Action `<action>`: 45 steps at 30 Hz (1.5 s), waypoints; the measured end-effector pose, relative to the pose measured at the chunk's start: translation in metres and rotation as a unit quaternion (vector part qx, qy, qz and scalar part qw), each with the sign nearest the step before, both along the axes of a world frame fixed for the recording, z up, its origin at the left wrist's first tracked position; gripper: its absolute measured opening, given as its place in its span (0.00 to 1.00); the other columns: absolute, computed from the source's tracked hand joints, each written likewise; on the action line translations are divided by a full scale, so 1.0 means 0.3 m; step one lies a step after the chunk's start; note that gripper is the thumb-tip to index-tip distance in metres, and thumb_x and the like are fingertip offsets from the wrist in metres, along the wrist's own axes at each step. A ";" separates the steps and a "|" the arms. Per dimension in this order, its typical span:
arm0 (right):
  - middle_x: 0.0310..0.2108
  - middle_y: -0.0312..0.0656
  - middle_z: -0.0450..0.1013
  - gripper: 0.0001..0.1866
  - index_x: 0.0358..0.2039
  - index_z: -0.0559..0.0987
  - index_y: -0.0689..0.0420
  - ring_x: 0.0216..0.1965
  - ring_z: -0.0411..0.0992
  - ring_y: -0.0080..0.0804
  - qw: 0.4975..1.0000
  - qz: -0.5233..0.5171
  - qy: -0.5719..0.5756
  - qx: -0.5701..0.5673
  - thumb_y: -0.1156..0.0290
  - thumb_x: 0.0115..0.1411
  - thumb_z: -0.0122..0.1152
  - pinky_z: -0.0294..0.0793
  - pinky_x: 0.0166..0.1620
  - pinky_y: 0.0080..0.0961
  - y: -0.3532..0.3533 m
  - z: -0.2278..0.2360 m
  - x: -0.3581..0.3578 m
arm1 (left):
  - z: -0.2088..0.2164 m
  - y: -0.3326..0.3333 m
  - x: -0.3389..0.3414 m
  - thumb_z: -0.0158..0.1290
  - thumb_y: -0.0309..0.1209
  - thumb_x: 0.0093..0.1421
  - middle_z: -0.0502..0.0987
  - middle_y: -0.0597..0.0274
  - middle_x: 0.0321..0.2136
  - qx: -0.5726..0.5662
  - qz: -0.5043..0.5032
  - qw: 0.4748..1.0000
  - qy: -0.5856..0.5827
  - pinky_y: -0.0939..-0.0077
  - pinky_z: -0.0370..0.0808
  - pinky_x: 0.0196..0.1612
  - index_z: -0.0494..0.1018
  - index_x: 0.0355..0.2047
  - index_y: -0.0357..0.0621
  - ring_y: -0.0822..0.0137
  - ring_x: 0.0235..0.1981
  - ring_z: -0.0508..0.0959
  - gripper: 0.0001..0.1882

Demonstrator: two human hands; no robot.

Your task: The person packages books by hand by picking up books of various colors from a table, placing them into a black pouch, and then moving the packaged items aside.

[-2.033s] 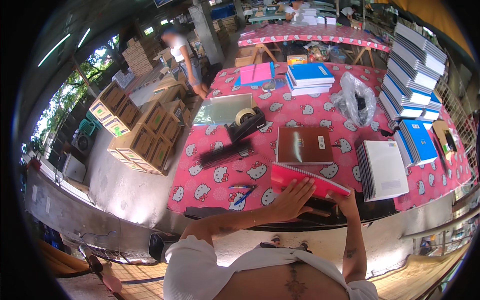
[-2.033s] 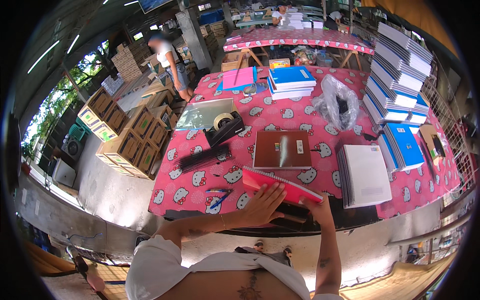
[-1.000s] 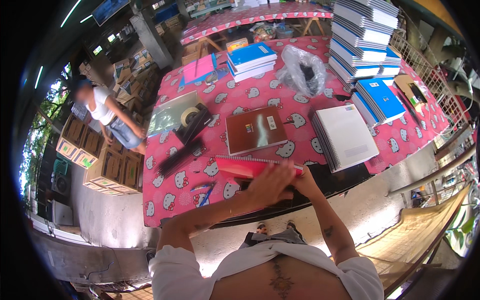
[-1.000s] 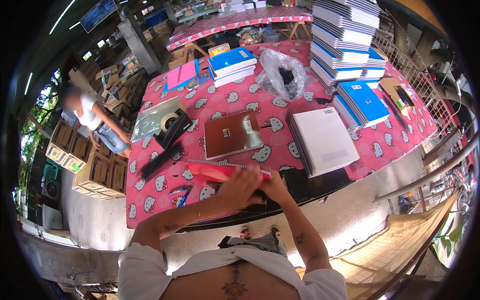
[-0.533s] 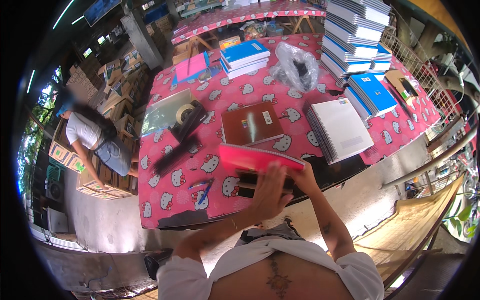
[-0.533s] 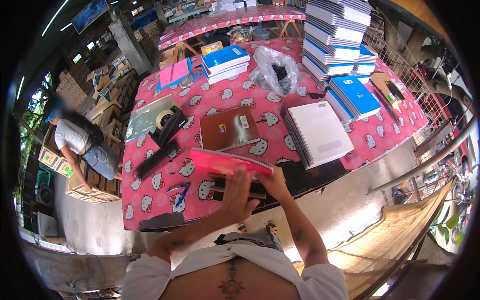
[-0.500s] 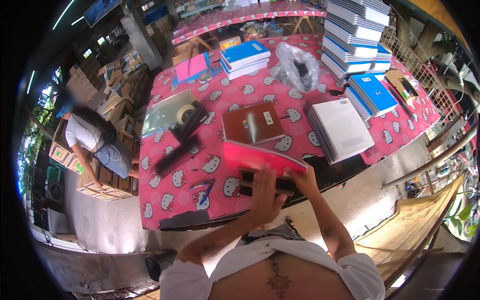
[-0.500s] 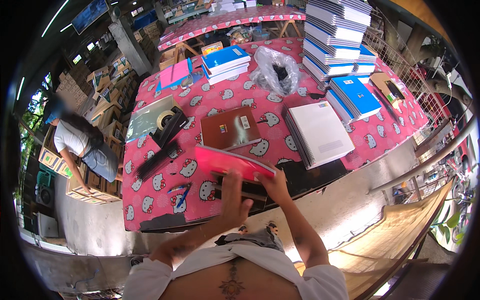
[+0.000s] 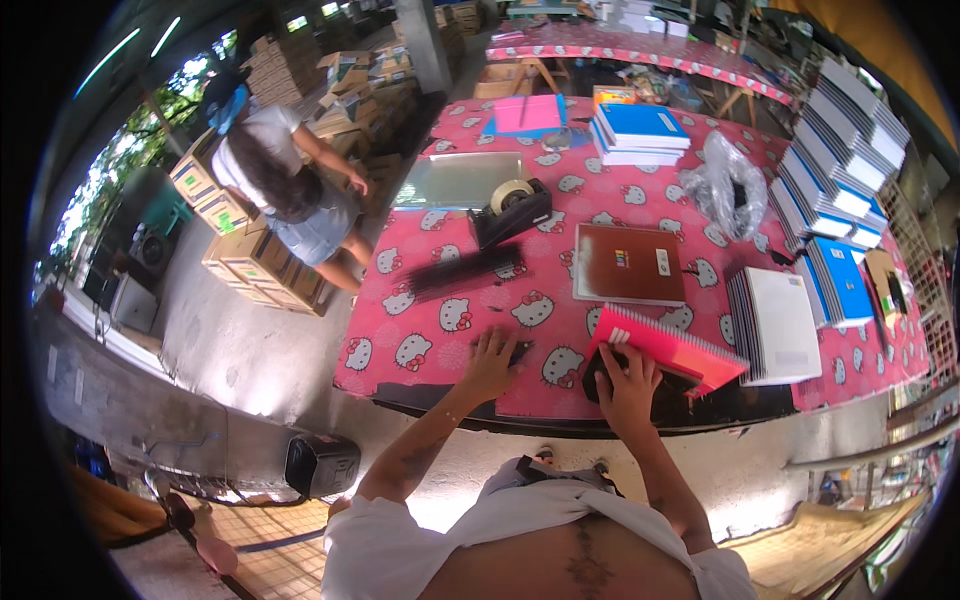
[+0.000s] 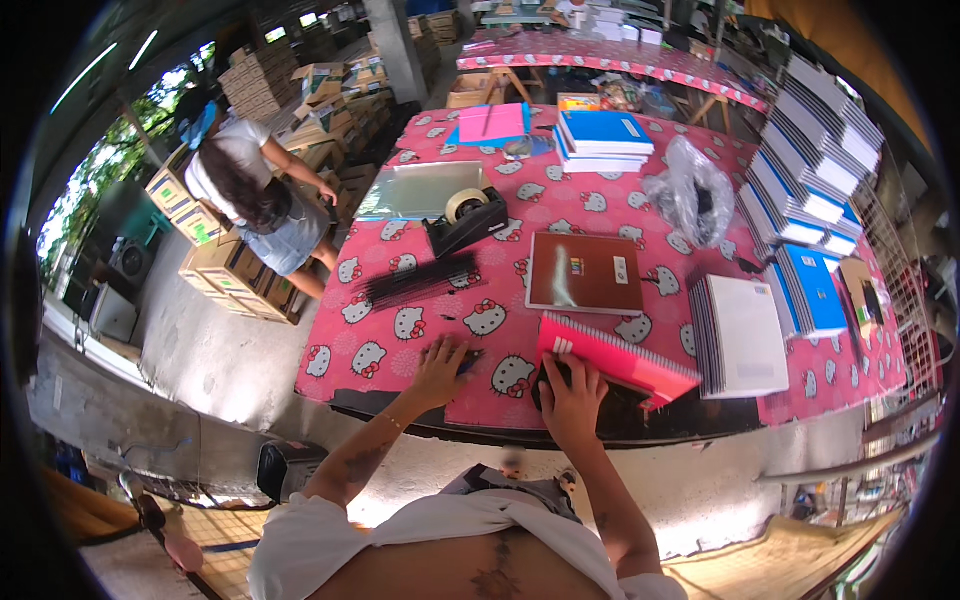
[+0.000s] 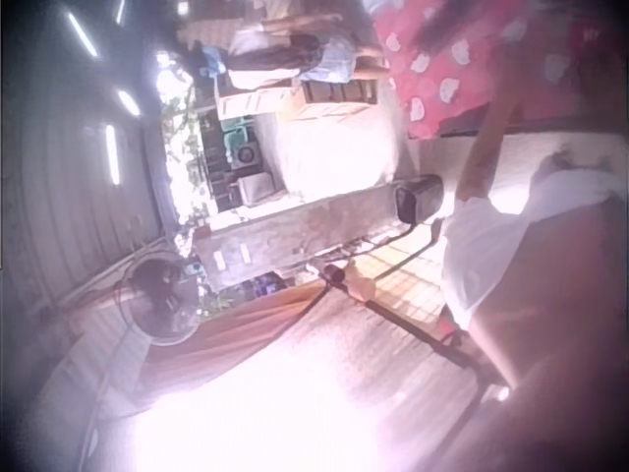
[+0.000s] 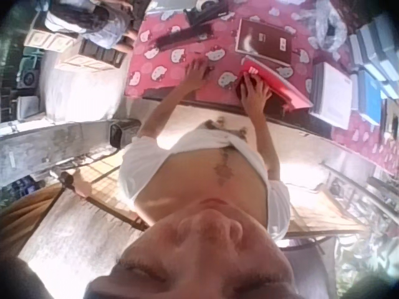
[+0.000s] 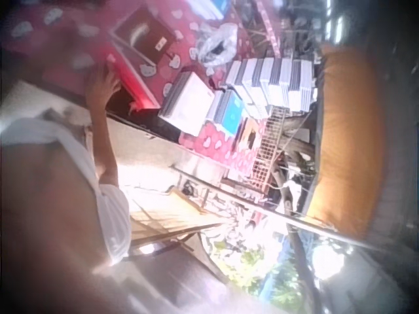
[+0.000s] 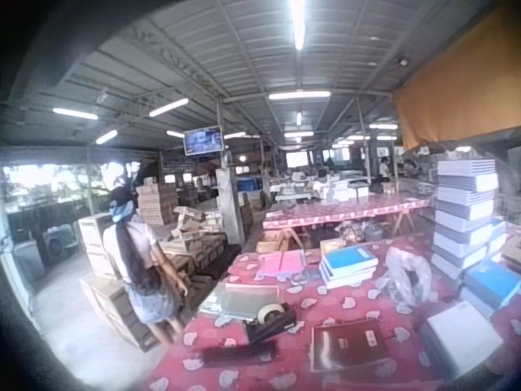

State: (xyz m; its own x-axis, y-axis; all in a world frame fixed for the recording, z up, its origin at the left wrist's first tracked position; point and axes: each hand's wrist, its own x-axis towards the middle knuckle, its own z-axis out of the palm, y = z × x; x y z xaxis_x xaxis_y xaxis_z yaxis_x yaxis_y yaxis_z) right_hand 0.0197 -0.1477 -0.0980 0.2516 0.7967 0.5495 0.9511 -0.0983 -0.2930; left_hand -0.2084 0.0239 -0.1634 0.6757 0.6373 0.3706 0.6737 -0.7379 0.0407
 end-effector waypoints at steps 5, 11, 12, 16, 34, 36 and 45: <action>0.45 0.37 0.72 0.20 0.51 0.79 0.48 0.47 0.71 0.41 0.997 0.012 -0.047 0.064 0.64 0.56 0.65 0.67 0.50 0.41 0.124 0.281 0.044 | 0.009 0.009 -0.073 0.51 0.44 0.66 0.77 0.49 0.46 -0.080 -0.018 0.996 -0.046 0.58 0.75 0.46 0.71 0.56 0.45 0.53 0.49 0.77 0.23; 0.29 0.37 0.77 0.09 0.35 0.79 0.51 0.30 0.79 0.41 0.999 0.021 -0.028 0.014 0.62 0.57 0.64 0.78 0.36 0.37 0.128 0.294 0.120 | 0.315 -0.202 0.141 0.44 0.44 0.71 0.80 0.51 0.41 -0.738 -0.032 0.505 -0.446 0.64 0.80 0.39 0.68 0.57 0.42 0.58 0.36 0.83 0.22; 0.29 0.37 0.77 0.09 0.35 0.79 0.51 0.30 0.79 0.41 1.000 0.016 -0.016 0.012 0.62 0.57 0.64 0.78 0.36 0.37 0.127 0.298 0.112 | 0.363 -0.224 0.167 0.44 0.43 0.71 0.80 0.49 0.42 -0.759 -0.051 0.469 -0.449 0.61 0.80 0.42 0.67 0.57 0.40 0.54 0.39 0.83 0.23; 0.29 0.38 0.76 0.08 0.35 0.79 0.52 0.30 0.78 0.41 1.000 0.010 0.001 0.004 0.64 0.57 0.64 0.77 0.35 0.37 0.124 0.319 0.088 | 0.432 -0.210 0.217 0.43 0.41 0.71 0.79 0.41 0.44 -0.785 -0.099 0.404 -0.458 0.52 0.80 0.47 0.66 0.54 0.34 0.47 0.44 0.82 0.22; 0.45 0.43 0.78 0.17 0.48 0.80 0.51 0.44 0.76 0.49 0.994 -0.072 0.005 0.086 0.59 0.61 0.64 0.72 0.47 0.41 -0.076 0.427 0.276 | 0.139 0.009 0.008 0.54 0.33 0.63 0.77 0.49 0.41 -0.198 -0.097 0.968 -0.121 0.54 0.74 0.45 0.76 0.52 0.44 0.49 0.41 0.77 0.17; 0.47 0.48 0.77 0.16 0.49 0.80 0.54 0.47 0.75 0.52 0.978 -0.149 0.071 0.124 0.61 0.63 0.62 0.72 0.50 0.42 -0.193 0.429 0.469 | 0.076 0.057 0.022 0.55 0.32 0.63 0.75 0.43 0.45 -0.010 -0.079 0.993 -0.089 0.55 0.72 0.51 0.74 0.54 0.42 0.45 0.47 0.75 0.19; 0.50 0.51 0.75 0.19 0.53 0.78 0.53 0.51 0.74 0.55 0.912 -0.399 0.072 0.058 0.63 0.62 0.61 0.73 0.53 0.46 -0.611 0.068 1.275 | 0.665 -0.201 0.669 0.59 0.29 0.60 0.81 0.50 0.37 -0.128 -0.381 0.914 -0.058 0.60 0.79 0.42 0.79 0.45 0.45 0.51 0.40 0.81 0.12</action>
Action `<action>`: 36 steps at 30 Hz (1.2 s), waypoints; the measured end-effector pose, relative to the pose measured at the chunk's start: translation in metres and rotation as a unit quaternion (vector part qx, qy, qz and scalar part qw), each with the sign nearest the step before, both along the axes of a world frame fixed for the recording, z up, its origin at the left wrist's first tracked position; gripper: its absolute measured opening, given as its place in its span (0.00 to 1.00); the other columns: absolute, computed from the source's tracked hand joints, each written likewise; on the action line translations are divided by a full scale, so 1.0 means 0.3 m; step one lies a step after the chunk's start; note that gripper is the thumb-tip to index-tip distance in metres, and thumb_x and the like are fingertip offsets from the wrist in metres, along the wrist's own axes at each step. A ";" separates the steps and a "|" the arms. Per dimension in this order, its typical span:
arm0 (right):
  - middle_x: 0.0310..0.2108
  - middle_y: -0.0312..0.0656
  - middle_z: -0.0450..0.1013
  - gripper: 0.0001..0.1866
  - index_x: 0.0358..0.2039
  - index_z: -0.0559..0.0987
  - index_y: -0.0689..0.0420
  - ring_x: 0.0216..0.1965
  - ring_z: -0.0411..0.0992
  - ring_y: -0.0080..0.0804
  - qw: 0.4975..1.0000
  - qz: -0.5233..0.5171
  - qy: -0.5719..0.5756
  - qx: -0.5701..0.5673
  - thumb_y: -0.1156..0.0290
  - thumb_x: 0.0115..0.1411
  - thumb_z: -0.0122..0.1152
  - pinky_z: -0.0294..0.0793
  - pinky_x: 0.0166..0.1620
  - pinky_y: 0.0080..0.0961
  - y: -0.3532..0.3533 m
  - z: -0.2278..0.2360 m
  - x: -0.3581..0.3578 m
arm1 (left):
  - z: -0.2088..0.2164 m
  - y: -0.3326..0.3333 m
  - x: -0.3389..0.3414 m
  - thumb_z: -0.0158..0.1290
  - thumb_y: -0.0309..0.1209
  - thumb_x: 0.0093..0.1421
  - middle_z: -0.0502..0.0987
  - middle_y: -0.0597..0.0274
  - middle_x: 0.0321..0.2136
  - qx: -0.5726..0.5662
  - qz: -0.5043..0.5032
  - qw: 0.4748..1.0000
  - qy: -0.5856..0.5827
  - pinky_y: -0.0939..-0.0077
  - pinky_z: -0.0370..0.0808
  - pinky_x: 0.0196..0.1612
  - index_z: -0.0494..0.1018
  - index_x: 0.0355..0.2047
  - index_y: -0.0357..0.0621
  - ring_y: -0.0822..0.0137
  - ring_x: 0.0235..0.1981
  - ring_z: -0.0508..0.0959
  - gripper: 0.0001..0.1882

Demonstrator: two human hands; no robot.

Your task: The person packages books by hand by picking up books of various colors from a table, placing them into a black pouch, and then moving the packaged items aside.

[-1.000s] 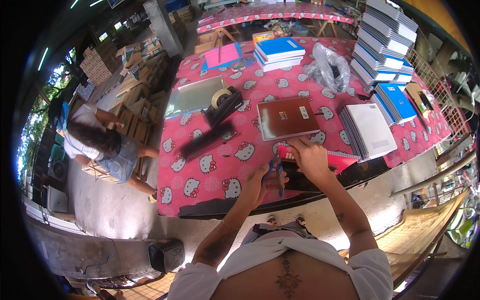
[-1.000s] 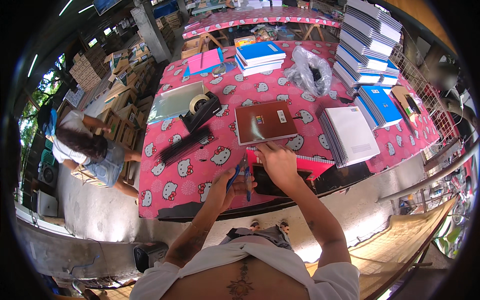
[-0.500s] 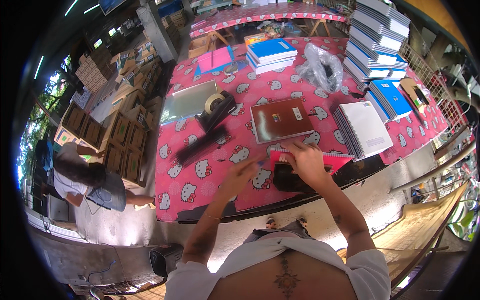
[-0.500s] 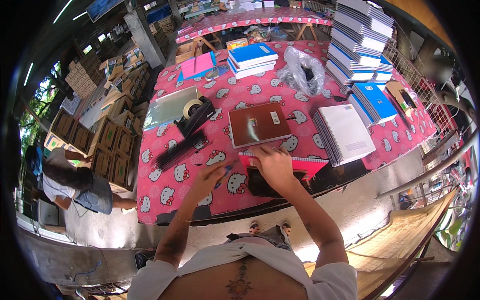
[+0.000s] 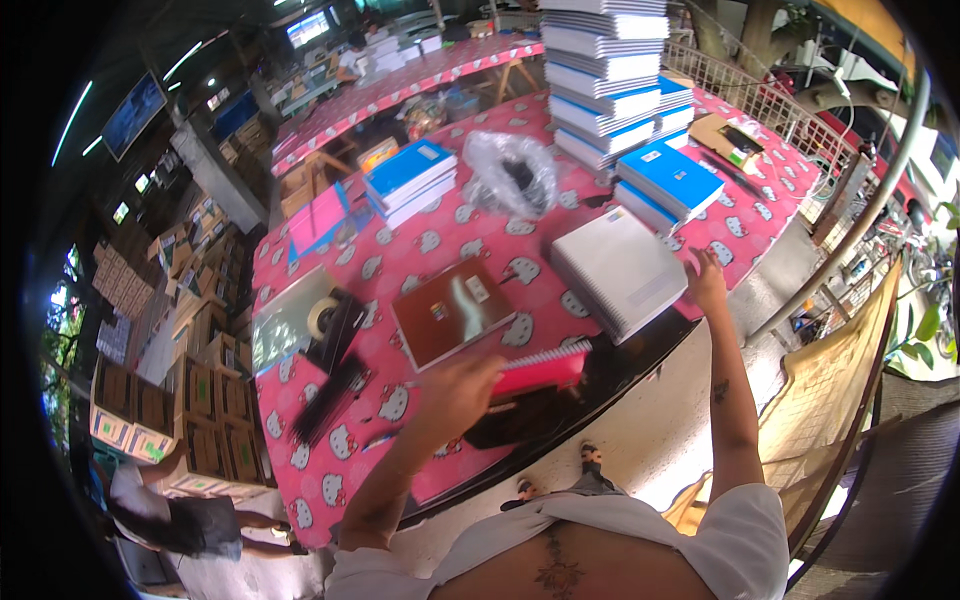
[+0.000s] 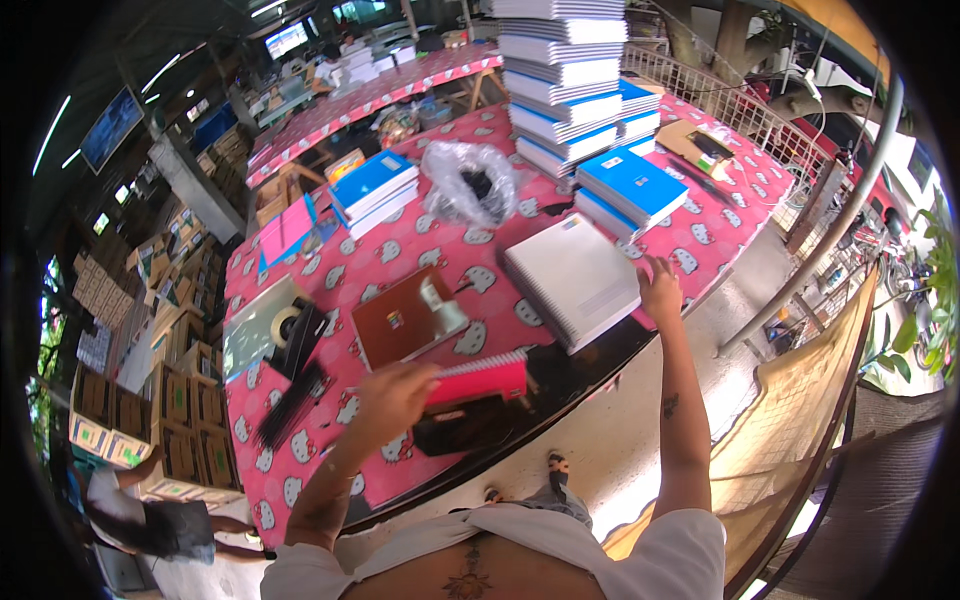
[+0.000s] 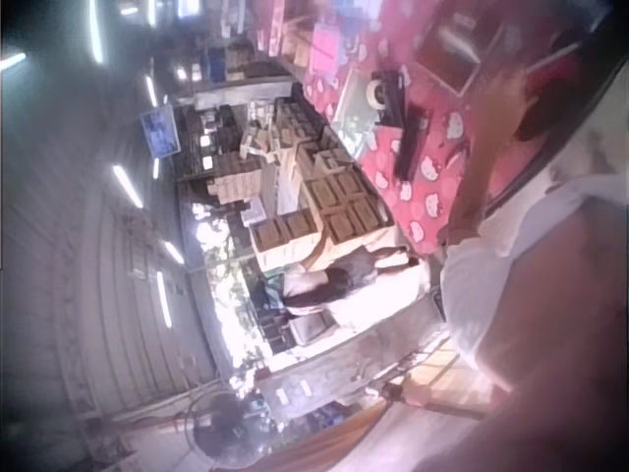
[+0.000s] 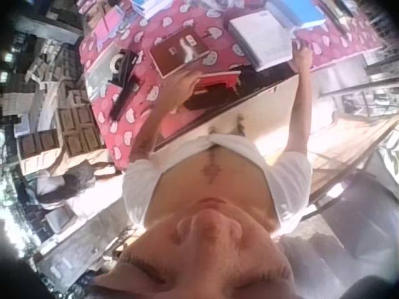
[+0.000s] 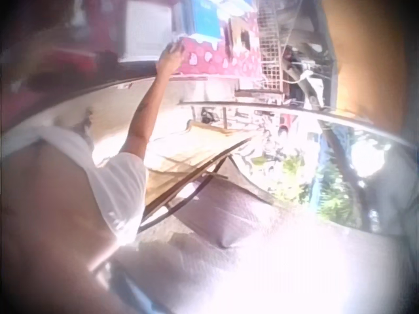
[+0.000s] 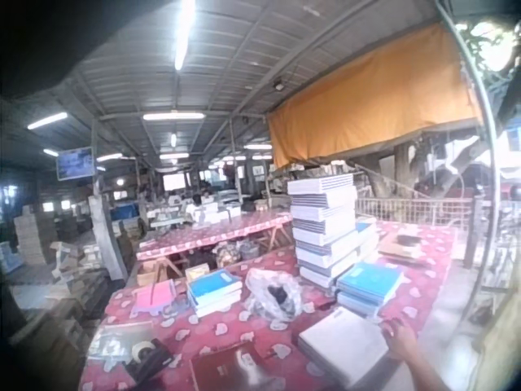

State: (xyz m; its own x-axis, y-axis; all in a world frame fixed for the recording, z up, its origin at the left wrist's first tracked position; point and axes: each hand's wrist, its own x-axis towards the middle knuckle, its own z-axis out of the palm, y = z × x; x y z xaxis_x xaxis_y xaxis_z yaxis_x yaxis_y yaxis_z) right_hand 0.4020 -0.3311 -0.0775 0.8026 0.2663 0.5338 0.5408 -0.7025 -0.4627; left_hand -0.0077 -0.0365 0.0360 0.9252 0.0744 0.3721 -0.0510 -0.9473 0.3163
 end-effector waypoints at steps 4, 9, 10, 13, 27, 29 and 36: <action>0.58 0.54 0.70 0.23 0.58 0.75 0.51 0.55 0.72 0.55 0.964 0.055 0.260 0.004 0.61 0.62 0.61 0.72 0.55 0.45 -0.135 -0.169 0.186 | 0.214 -0.011 0.281 0.58 0.28 0.63 0.82 0.51 0.39 -0.189 0.047 0.971 -0.137 0.73 0.76 0.43 0.75 0.50 0.37 0.68 0.41 0.82 0.16; 0.68 0.52 0.60 0.39 0.68 0.62 0.57 0.70 0.56 0.44 0.908 0.269 0.213 0.242 0.55 0.61 0.65 0.53 0.69 0.40 -0.018 0.107 0.016 | 0.385 -0.019 0.592 0.57 0.29 0.63 0.81 0.50 0.43 -0.187 -0.037 0.968 -0.161 0.69 0.72 0.53 0.72 0.56 0.39 0.62 0.47 0.80 0.21; 0.69 0.50 0.58 0.42 0.69 0.60 0.57 0.71 0.53 0.41 0.823 0.398 0.242 0.325 0.54 0.60 0.66 0.49 0.70 0.40 -0.014 0.249 -0.046 | 0.457 -0.033 0.625 0.58 0.32 0.62 0.80 0.49 0.44 -0.078 -0.087 0.986 -0.120 0.65 0.71 0.56 0.72 0.57 0.41 0.57 0.48 0.80 0.23; 0.59 0.46 0.70 0.31 0.62 0.69 0.58 0.60 0.67 0.34 0.774 0.453 0.259 0.358 0.64 0.61 0.68 0.64 0.63 0.36 -0.041 0.337 -0.091 | 0.609 -0.186 0.833 0.59 0.37 0.61 0.79 0.49 0.47 0.165 -0.147 0.974 -0.046 0.54 0.64 0.62 0.69 0.60 0.45 0.48 0.51 0.77 0.28; 0.60 0.44 0.68 0.33 0.63 0.67 0.55 0.64 0.61 0.34 0.586 0.027 0.535 0.608 0.50 0.64 0.62 0.59 0.62 0.51 -0.017 -0.052 -0.257 | -0.338 -0.007 1.300 0.55 0.59 0.59 0.73 0.37 0.53 -0.022 0.063 0.997 0.046 0.54 0.70 0.58 0.61 0.67 0.44 0.41 0.55 0.74 0.44; 0.71 0.45 0.50 0.47 0.71 0.54 0.51 0.72 0.45 0.46 0.555 -0.020 0.616 0.559 0.38 0.60 0.59 0.44 0.66 0.66 -0.048 -0.104 -0.242 | -0.413 -0.032 1.319 0.52 0.62 0.59 0.72 0.36 0.54 0.023 0.086 0.992 0.085 0.53 0.70 0.58 0.62 0.66 0.42 0.40 0.56 0.73 0.44; 0.72 0.51 0.45 0.46 0.67 0.57 0.54 0.72 0.47 0.54 0.483 0.051 0.703 0.519 0.40 0.59 0.62 0.38 0.62 0.80 0.139 -0.121 -0.067 | -0.398 0.014 1.394 0.48 0.64 0.60 0.74 0.35 0.53 -0.109 0.146 0.964 0.195 0.53 0.69 0.59 0.68 0.59 0.34 0.40 0.56 0.74 0.44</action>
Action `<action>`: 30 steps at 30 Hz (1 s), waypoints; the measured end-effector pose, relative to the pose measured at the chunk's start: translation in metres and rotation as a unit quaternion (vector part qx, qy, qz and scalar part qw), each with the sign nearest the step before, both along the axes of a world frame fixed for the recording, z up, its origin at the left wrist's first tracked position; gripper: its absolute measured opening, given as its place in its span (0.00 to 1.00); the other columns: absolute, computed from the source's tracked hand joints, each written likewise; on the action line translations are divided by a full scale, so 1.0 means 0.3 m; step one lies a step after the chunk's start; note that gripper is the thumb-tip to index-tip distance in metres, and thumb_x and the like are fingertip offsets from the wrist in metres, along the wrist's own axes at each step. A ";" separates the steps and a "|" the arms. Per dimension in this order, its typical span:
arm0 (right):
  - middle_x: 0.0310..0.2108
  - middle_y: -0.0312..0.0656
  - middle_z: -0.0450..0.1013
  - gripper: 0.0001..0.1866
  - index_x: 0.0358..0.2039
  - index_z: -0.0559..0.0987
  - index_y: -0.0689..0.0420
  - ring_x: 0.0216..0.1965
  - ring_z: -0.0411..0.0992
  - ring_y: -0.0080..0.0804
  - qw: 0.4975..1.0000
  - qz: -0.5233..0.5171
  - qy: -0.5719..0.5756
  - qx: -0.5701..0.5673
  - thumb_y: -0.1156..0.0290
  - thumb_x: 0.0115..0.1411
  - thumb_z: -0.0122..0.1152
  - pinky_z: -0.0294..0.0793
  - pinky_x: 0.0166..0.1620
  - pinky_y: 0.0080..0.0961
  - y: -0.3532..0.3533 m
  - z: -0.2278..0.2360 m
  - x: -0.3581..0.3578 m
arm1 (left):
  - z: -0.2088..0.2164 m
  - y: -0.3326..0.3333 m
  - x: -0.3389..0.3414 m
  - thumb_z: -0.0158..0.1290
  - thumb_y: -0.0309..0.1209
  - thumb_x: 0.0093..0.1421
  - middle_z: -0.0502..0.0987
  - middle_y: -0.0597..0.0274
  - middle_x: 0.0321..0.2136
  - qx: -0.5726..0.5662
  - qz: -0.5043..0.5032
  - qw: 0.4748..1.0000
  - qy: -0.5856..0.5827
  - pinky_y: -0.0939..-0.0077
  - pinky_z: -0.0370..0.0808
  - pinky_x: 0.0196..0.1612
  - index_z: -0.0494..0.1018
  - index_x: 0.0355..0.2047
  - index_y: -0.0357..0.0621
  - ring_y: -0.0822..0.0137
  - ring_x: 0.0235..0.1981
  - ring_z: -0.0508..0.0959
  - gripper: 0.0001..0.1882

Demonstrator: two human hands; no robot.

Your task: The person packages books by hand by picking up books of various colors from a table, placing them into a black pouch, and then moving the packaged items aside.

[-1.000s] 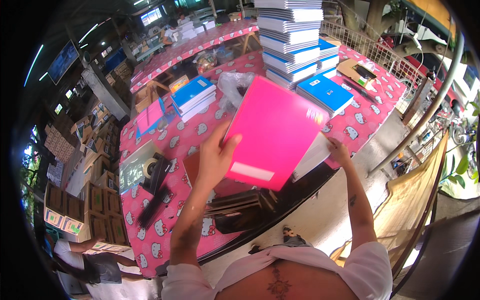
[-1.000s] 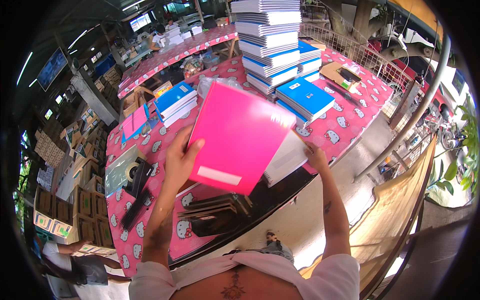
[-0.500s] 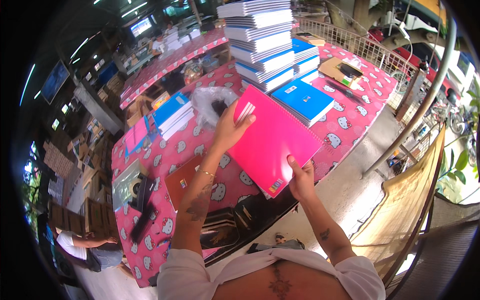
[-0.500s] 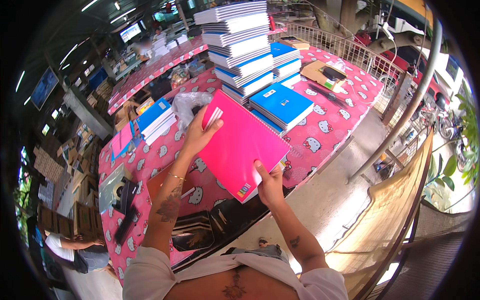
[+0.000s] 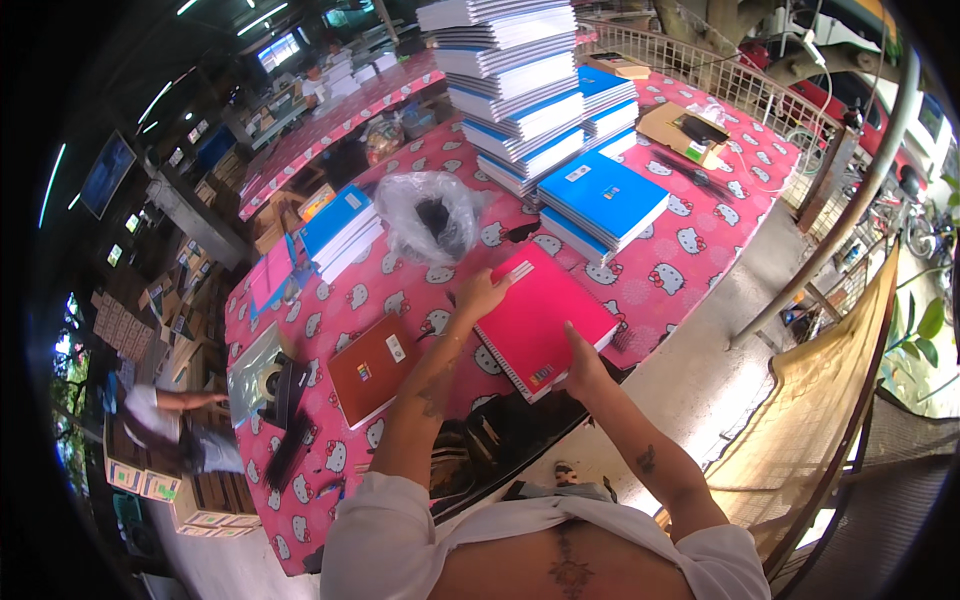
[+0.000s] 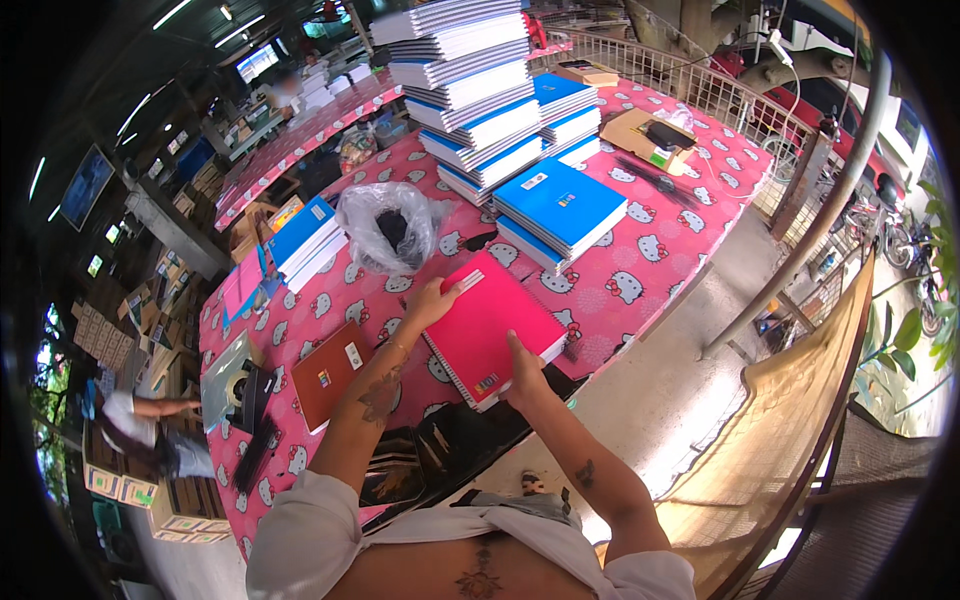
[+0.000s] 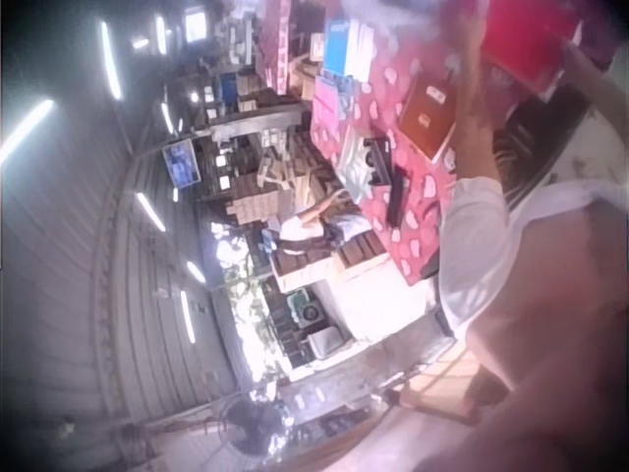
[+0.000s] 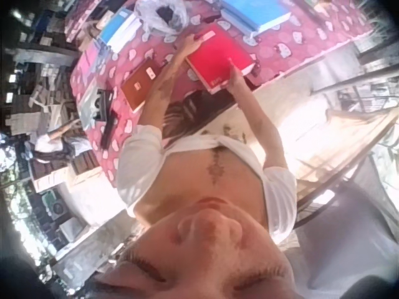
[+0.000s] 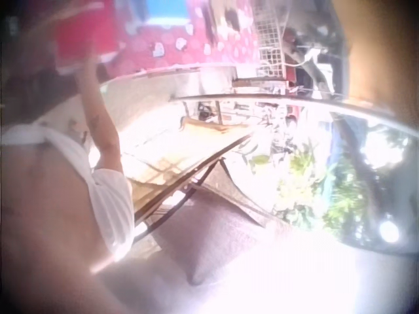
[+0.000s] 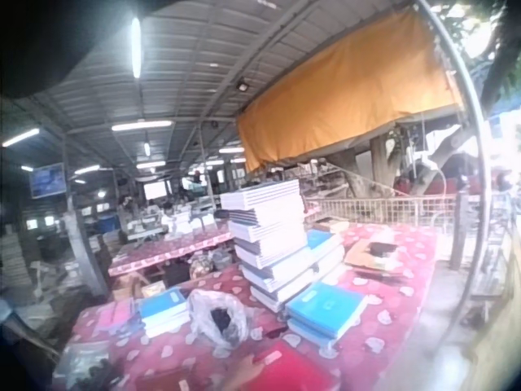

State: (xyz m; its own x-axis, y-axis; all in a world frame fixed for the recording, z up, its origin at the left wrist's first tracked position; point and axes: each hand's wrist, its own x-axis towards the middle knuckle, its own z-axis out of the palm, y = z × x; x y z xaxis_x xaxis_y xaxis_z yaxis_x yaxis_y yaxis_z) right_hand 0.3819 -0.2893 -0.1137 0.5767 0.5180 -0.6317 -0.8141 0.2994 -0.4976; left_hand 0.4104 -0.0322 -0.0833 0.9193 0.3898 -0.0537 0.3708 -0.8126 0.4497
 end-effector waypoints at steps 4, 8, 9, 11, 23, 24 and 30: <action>0.72 0.49 0.49 0.47 0.71 0.53 0.52 0.72 0.45 0.54 0.995 0.055 -0.056 0.059 0.36 0.61 0.55 0.35 0.63 0.80 -0.012 0.065 -0.070 | -0.043 0.091 -0.051 0.48 0.62 0.62 0.73 0.33 0.54 -0.022 0.010 0.999 -0.025 0.54 0.68 0.60 0.69 0.58 0.29 0.40 0.56 0.73 0.43; 0.69 0.48 0.53 0.49 0.70 0.55 0.52 0.70 0.53 0.48 0.993 -0.049 -0.048 -0.091 0.33 0.59 0.54 0.51 0.64 0.65 -0.187 0.000 -0.177 | 0.015 0.226 -0.220 0.54 0.54 0.61 0.73 0.39 0.55 0.071 0.012 0.964 -0.257 0.53 0.70 0.58 0.72 0.55 0.34 0.41 0.56 0.73 0.35; 0.68 0.48 0.56 0.46 0.68 0.58 0.53 0.67 0.58 0.46 0.986 -0.076 -0.051 -0.141 0.34 0.60 0.54 0.56 0.63 0.60 -0.235 -0.049 -0.227 | 0.075 0.284 -0.337 0.57 0.50 0.60 0.73 0.41 0.55 0.077 -0.022 0.968 -0.238 0.54 0.72 0.56 0.73 0.54 0.36 0.42 0.55 0.74 0.32; 0.63 0.45 0.63 0.38 0.64 0.64 0.54 0.62 0.64 0.41 0.991 0.027 -0.077 -0.107 0.41 0.62 0.56 0.61 0.60 0.50 -0.248 -0.052 -0.358 | 0.032 0.415 -0.682 0.63 0.44 0.56 0.76 0.45 0.50 0.150 -0.061 0.976 -0.149 0.56 0.73 0.54 0.74 0.51 0.39 0.45 0.52 0.75 0.28; 0.33 0.34 0.72 0.22 0.53 0.74 0.61 0.32 0.69 0.22 0.925 0.259 -0.279 0.021 0.61 0.64 0.60 0.71 0.37 0.24 0.365 -0.115 -0.483 | -0.229 0.462 -1.082 0.58 0.34 0.62 0.81 0.50 0.45 0.054 -0.058 0.984 -0.157 0.62 0.78 0.54 0.78 0.47 0.40 0.54 0.51 0.80 0.16; 0.32 0.35 0.72 0.22 0.52 0.75 0.62 0.31 0.69 0.23 0.916 0.277 -0.291 -0.009 0.61 0.63 0.61 0.71 0.37 0.26 0.431 -0.137 -0.475 | -0.235 0.471 -1.096 0.55 0.34 0.64 0.82 0.51 0.42 0.059 -0.051 0.982 -0.170 0.59 0.78 0.50 0.77 0.47 0.41 0.52 0.47 0.81 0.14; 0.35 0.53 0.76 0.19 0.47 0.78 0.63 0.38 0.75 0.48 0.754 0.284 -0.550 -0.220 0.64 0.59 0.61 0.74 0.43 0.41 0.702 -0.297 -0.375 | -0.194 0.426 -1.041 0.49 0.36 0.67 0.80 0.48 0.30 0.057 0.005 0.983 -0.174 0.50 0.77 0.37 0.76 0.40 0.43 0.46 0.33 0.81 0.11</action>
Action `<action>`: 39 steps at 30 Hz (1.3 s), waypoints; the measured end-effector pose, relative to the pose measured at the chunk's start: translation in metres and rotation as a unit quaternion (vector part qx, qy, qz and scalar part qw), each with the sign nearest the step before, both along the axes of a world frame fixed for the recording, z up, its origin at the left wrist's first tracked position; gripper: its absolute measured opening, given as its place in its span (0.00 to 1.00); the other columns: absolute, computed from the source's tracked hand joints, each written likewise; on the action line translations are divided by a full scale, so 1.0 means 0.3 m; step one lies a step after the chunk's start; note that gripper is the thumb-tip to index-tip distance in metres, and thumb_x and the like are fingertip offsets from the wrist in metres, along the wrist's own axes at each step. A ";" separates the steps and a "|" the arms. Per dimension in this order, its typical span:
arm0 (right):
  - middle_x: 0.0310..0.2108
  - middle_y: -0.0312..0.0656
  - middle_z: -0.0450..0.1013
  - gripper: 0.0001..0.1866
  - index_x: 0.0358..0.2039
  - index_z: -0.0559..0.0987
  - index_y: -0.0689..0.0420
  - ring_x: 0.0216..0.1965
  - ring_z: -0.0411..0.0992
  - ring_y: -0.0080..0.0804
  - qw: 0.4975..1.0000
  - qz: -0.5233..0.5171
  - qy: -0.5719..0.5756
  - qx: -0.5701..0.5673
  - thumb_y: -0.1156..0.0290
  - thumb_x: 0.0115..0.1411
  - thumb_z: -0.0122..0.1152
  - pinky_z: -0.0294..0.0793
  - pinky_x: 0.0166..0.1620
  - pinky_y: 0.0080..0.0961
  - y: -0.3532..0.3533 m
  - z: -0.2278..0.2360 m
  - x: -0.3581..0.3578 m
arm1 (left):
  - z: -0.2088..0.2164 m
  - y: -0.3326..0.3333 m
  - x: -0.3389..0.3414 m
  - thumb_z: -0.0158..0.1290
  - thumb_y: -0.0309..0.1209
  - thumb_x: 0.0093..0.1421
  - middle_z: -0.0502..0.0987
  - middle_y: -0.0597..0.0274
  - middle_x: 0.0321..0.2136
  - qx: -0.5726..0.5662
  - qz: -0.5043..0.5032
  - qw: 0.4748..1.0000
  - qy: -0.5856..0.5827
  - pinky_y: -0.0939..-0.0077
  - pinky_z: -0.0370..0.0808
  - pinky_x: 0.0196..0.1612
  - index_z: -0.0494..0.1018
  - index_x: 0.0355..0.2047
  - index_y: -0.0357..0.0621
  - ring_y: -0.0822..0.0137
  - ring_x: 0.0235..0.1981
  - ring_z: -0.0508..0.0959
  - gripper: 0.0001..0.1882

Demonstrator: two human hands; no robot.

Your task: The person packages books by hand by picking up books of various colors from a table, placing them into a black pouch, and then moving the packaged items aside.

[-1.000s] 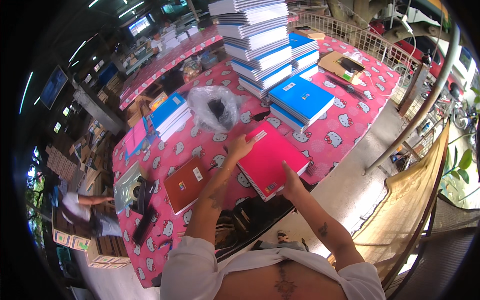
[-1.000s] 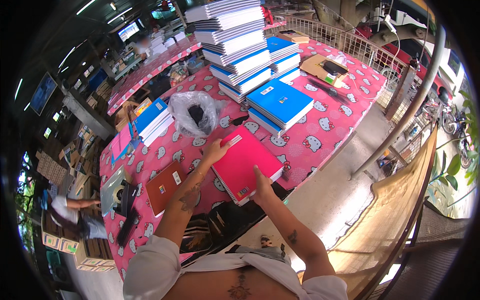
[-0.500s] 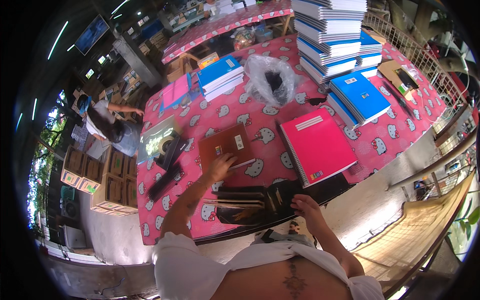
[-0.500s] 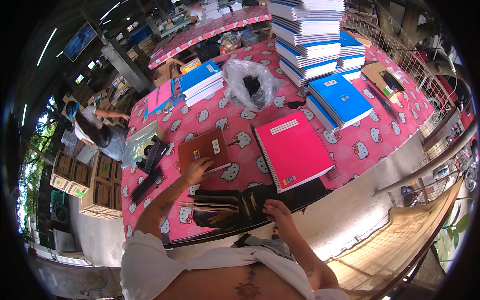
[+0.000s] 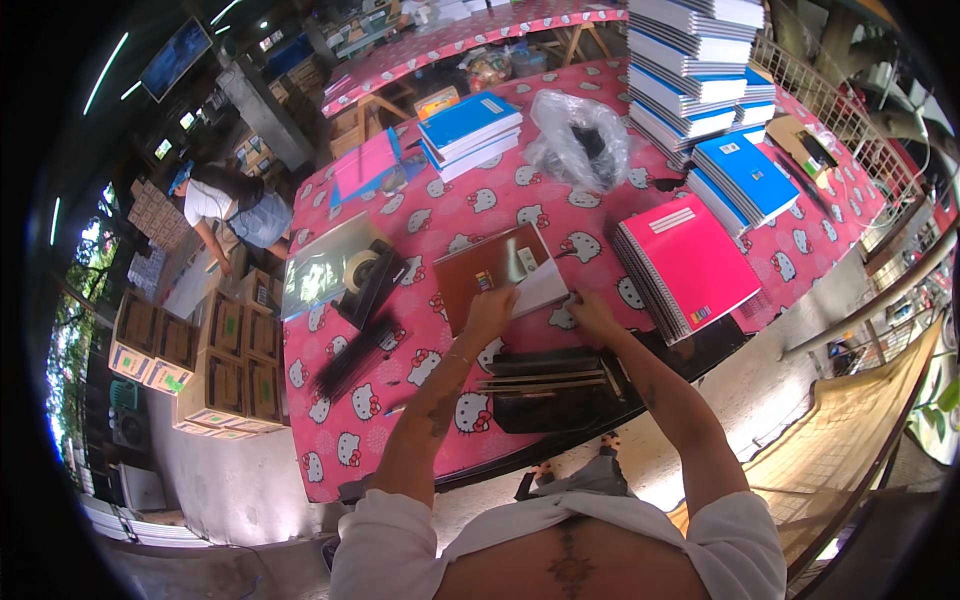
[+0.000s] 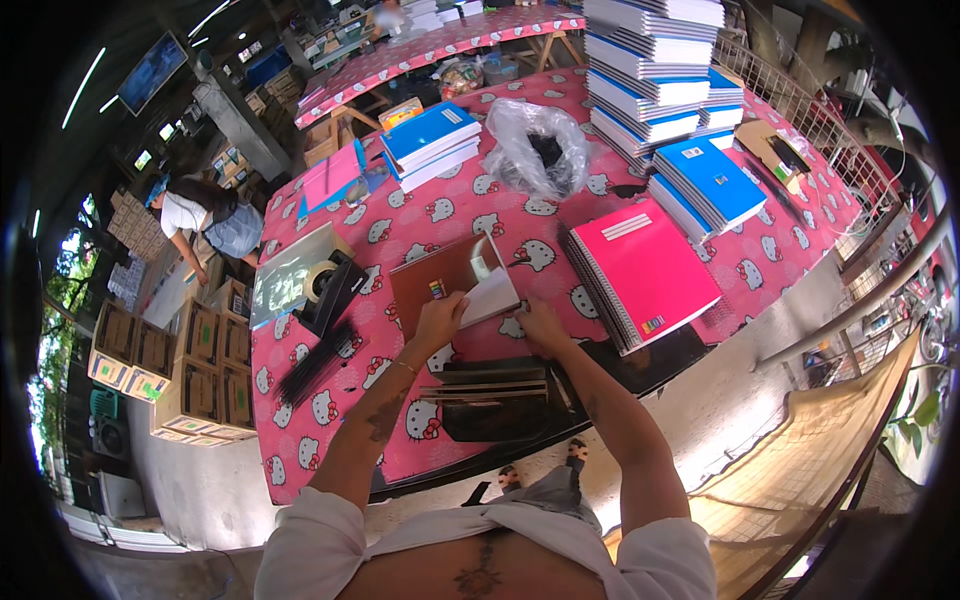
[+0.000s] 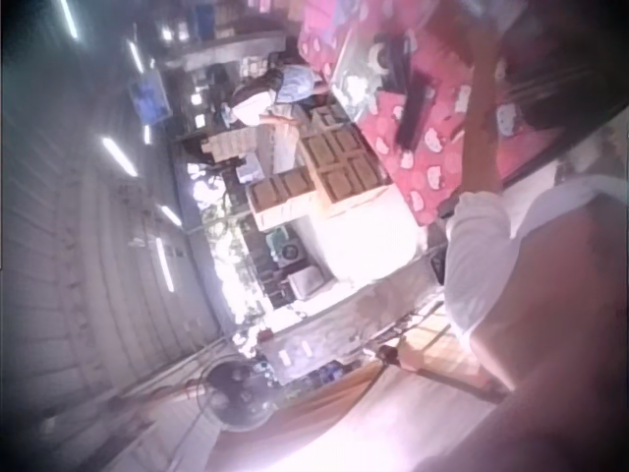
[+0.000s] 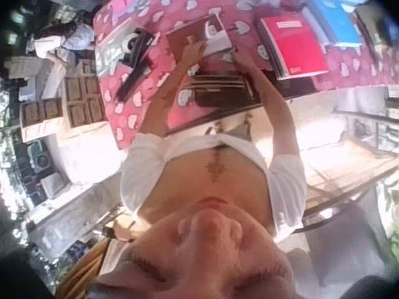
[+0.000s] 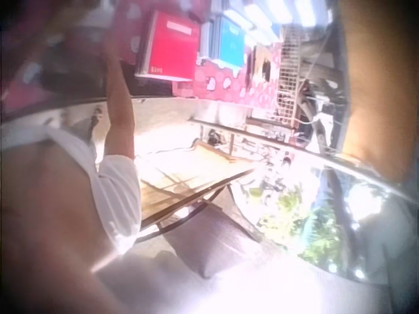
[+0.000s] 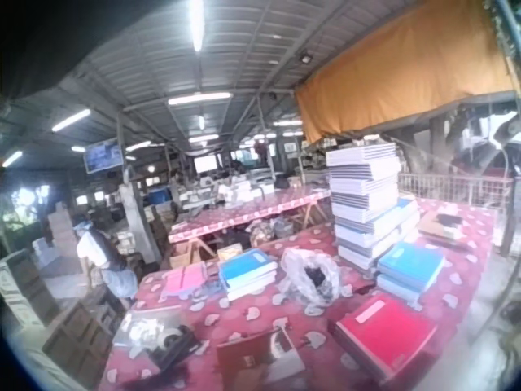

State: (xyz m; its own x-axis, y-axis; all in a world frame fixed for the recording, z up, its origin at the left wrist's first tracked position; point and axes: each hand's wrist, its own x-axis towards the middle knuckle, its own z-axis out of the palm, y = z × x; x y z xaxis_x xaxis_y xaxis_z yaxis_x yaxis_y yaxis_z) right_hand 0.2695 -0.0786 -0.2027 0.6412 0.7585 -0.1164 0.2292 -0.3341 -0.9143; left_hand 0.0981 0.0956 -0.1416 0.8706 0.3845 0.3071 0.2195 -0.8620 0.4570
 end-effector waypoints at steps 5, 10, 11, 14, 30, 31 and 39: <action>0.41 0.62 0.76 0.19 0.47 0.79 0.58 0.45 0.74 0.61 0.980 0.051 -0.183 0.055 0.63 0.56 0.64 0.73 0.49 0.51 0.091 0.032 -0.099 | -0.088 0.060 -0.084 0.50 0.35 0.63 0.78 0.46 0.25 0.010 0.050 0.999 -0.017 0.47 0.75 0.32 0.75 0.38 0.48 0.42 0.28 0.80 0.08; 0.46 0.58 0.74 0.22 0.49 0.79 0.58 0.46 0.73 0.61 0.928 0.044 -0.365 -0.065 0.60 0.57 0.64 0.73 0.49 0.50 0.090 0.183 -0.083 | -0.085 0.019 -0.035 0.48 0.39 0.66 0.78 0.44 0.22 -0.068 0.067 0.992 -0.083 0.42 0.74 0.34 0.73 0.39 0.48 0.38 0.26 0.79 0.10; 0.49 0.56 0.72 0.23 0.50 0.77 0.57 0.49 0.72 0.59 0.953 0.074 -0.289 -0.060 0.59 0.57 0.64 0.73 0.49 0.50 0.115 0.172 -0.039 | -0.069 0.010 -0.034 0.48 0.39 0.66 0.77 0.44 0.21 -0.082 0.062 0.991 -0.083 0.41 0.73 0.34 0.73 0.38 0.47 0.38 0.26 0.79 0.10; 0.49 0.52 0.72 0.25 0.53 0.74 0.56 0.51 0.72 0.51 0.985 -0.009 0.170 0.018 0.58 0.58 0.64 0.74 0.50 0.47 0.224 0.223 0.004 | -0.042 0.016 -0.096 0.48 0.39 0.67 0.78 0.43 0.24 -0.106 0.098 0.987 -0.065 0.42 0.74 0.36 0.73 0.38 0.46 0.38 0.29 0.79 0.11; 0.56 0.42 0.70 0.29 0.62 0.63 0.59 0.58 0.69 0.32 0.914 0.175 0.204 0.305 0.81 0.62 0.59 0.65 0.61 0.30 -0.203 0.677 -0.173 | 0.374 0.118 -0.360 0.59 0.25 0.58 0.73 0.57 0.56 -0.687 -0.087 0.673 -0.262 0.61 0.71 0.59 0.64 0.60 0.42 0.63 0.57 0.73 0.30; 0.56 0.42 0.70 0.29 0.62 0.63 0.59 0.58 0.69 0.32 0.912 0.177 0.203 0.308 0.81 0.62 0.59 0.65 0.61 0.30 -0.257 0.667 -0.181 | 0.432 0.054 -0.361 0.59 0.22 0.57 0.75 0.59 0.54 -0.663 -0.092 0.682 -0.294 0.64 0.73 0.57 0.65 0.58 0.42 0.65 0.54 0.75 0.28; 0.43 0.35 0.75 0.18 0.50 0.72 0.58 0.45 0.71 0.22 0.963 -0.030 0.078 0.256 0.77 0.60 0.66 0.68 0.52 0.23 -0.564 0.338 -0.302 | 0.525 -0.283 -0.342 0.60 0.26 0.63 0.77 0.67 0.43 -0.371 -0.166 0.869 -0.283 0.76 0.74 0.51 0.68 0.52 0.40 0.78 0.46 0.75 0.19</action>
State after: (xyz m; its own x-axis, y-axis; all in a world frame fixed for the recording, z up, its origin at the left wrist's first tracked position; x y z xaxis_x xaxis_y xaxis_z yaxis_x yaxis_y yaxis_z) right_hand 0.1790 -0.2479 -0.1014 0.6900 0.7048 0.1644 0.0698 0.1613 -0.9844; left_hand -0.0044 0.0106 0.0161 0.7613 0.4160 0.4973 -0.4258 -0.2576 0.8674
